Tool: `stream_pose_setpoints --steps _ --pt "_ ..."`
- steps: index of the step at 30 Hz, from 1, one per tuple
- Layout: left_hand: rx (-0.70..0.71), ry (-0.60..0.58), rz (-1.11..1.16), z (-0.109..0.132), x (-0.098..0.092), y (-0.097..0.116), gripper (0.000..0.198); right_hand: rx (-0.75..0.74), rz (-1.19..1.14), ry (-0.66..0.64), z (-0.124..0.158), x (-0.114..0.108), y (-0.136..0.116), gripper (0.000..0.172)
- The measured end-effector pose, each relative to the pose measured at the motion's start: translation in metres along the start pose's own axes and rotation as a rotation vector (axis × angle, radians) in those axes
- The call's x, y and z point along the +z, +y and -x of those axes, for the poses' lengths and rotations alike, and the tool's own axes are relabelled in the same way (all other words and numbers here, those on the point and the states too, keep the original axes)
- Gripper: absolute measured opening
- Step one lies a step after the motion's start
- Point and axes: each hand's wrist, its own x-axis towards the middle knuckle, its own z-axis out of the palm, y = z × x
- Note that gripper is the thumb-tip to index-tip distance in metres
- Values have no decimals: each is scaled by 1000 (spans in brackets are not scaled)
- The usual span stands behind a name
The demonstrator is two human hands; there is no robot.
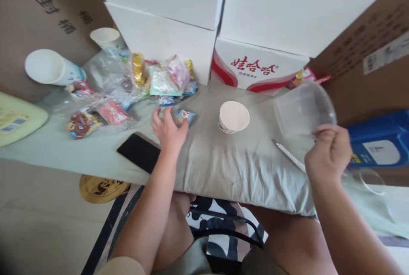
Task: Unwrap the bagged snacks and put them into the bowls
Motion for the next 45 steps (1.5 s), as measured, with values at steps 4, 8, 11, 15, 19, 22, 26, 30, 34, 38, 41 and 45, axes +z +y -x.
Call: stream_pose_setpoints --steps 4,8,11,15,19,22,26,30,34,38,41,45 --pt "83 -249 -134 -13 16 -3 61 -52 112 -255 15 19 44 57" --pt "-50 -154 154 -5 24 0 48 -43 79 -227 37 28 60 51" --pt "-303 -268 703 16 16 9 42 -50 -55 -246 57 25 71 43" --pt "-595 -799 1206 46 5 27 43 -106 -58 -385 71 23 84 41" --pt "-520 -1036 1349 59 15 29 71 -100 60 -539 71 32 92 43" --pt "-428 -1207 1240 66 26 25 77 -43 34 -520 67 40 100 37" --pt "-394 -1253 1185 79 36 37 61 -24 -75 -450 64 45 108 41" --pt "-220 -964 1278 87 44 55 65 -35 -397 -448 70 40 95 34" --pt "-164 -824 1254 89 56 52 67 183 -836 -587 78 28 65 30" --pt "-65 -695 1115 96 71 44 69 153 -944 -598 84 13 35 27" --pt "19 -660 1089 99 75 44 67 -14 -859 -650 89 9 22 29" --pt "82 -549 1118 87 66 42 68 -205 -700 -763 91 21 28 34"
